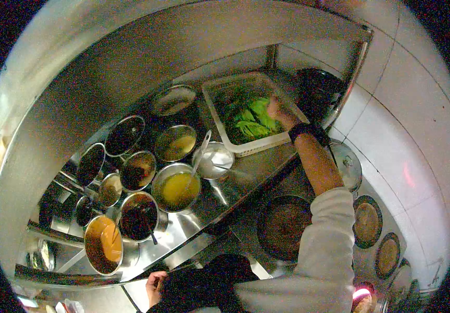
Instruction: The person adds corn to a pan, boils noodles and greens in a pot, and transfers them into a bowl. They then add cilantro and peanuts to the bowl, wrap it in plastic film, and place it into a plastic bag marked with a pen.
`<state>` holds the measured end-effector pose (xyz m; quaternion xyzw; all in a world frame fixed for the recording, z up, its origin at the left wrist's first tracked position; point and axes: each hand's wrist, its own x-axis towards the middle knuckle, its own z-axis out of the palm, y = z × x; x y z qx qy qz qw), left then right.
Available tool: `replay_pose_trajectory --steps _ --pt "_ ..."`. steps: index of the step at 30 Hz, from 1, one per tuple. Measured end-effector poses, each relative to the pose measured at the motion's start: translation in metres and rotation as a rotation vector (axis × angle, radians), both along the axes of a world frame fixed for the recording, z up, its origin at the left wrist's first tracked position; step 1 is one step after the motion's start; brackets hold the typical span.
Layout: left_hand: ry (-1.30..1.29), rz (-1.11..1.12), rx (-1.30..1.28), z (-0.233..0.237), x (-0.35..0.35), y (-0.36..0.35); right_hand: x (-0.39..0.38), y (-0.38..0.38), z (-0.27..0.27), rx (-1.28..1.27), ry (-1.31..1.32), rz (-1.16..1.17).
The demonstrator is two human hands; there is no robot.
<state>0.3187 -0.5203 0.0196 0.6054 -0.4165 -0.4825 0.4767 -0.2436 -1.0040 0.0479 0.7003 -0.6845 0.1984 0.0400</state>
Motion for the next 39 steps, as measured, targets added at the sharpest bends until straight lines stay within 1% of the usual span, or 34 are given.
replay_pose_trajectory --steps 1,3,4,6,7,9,10,11,12,13,14,15,16,17,18,19,21,22,24,25,27,28,30,34,35,36,38,39 --pt "0.001 0.005 -0.002 -0.001 -0.001 0.001 0.014 0.012 0.014 -0.002 0.001 0.005" --pt "0.06 0.012 -0.032 -0.001 0.001 0.004 0.058 0.059 0.058 -0.271 0.308 -0.263" --pt "0.06 0.014 -0.033 0.002 0.002 0.003 0.056 0.059 0.061 -0.272 0.307 -0.261" --pt "-0.069 -0.007 0.013 0.011 0.003 0.004 0.051 0.056 0.069 -0.263 -0.103 -0.023" --pt "-0.071 -0.006 0.016 0.007 0.007 0.007 0.048 0.054 0.07 -0.26 -0.105 -0.022" --pt "-0.038 -0.012 0.001 -0.003 0.015 0.009 0.042 0.046 0.08 -0.12 0.298 -0.104" --pt "-0.034 -0.01 -0.002 -0.003 0.015 0.009 0.026 0.027 0.074 -0.124 0.301 -0.102" --pt "-0.025 -0.002 0.042 -0.001 0.015 0.01 0.004 0.0 0.053 -0.295 0.097 -0.032" --pt "-0.022 0.001 0.087 0.003 0.018 0.011 -0.006 -0.012 0.039 -0.462 -0.115 0.033" --pt "-0.024 -0.001 0.084 0.006 0.019 0.01 0.01 0.006 0.055 -0.465 -0.117 0.031" --pt "-0.039 -0.006 0.072 0.008 0.017 0.01 0.041 0.038 0.088 -0.416 -0.274 0.044" --pt "-0.055 -0.011 0.062 0.008 0.016 0.012 0.06 0.06 0.108 -0.363 -0.431 0.056" --pt "-0.055 -0.016 0.067 0.007 0.018 0.016 0.051 0.052 0.104 -0.359 -0.43 0.049" --pt "-0.019 -0.033 0.069 0.005 0.021 0.018 0.031 0.035 0.097 -0.317 -0.489 0.016" --pt "0.027 -0.045 0.064 0.003 0.022 0.018 0.02 0.025 0.099 -0.281 -0.541 -0.01" --pt "0.039 -0.045 0.058 0.0 0.021 0.018 0.024 0.029 0.112 -0.286 -0.529 -0.006" --pt "0.036 -0.081 0.044 0.0 0.026 0.024 0.04 0.049 0.131 0.225 -0.376 -0.022" --pt "0.037 -0.087 0.042 0.001 0.028 0.026 0.046 0.055 0.134 0.221 -0.375 -0.028" --pt "0.071 -0.132 -0.029 0.002 0.026 0.031 0.056 0.066 0.146 0.099 -0.537 -0.067" --pt "0.08 -0.132 -0.032 0.003 0.027 0.034 0.059 0.074 0.152 0.097 -0.528 -0.066" --pt "0.019 -0.183 0.01 0.007 0.032 0.042 0.062 0.093 0.16 0.005 -0.846 -0.078" --pt "0.023 -0.186 0.013 0.008 0.034 0.045 0.076 0.113 0.17 0.007 -0.843 -0.082" --pt "0.001 -0.21 0.001 0.011 0.038 0.049 0.118 0.172 0.205 -0.292 -1.102 0.142" --pt "0.066 -0.252 -0.004 0.01 0.037 0.053 0.145 0.271 0.25 -0.223 -1.031 0.102" --pt "0.078 -0.273 0.016 0.015 0.032 0.053 0.155 0.304 0.256 -0.209 -0.931 0.068" --pt "0.048 -0.32 -0.027 0.021 0.025 0.052 0.164 0.339 0.257 -0.193 -0.831 0.029" --pt "-0.042 -0.439 -0.146 0.02 0.01 0.053 0.181 0.407 0.254 -0.058 -0.571 -0.04" --pt "-0.105 -0.503 -0.218 0.016 0.003 0.055 0.199 0.441 0.246 -0.008 -0.505 -0.048"
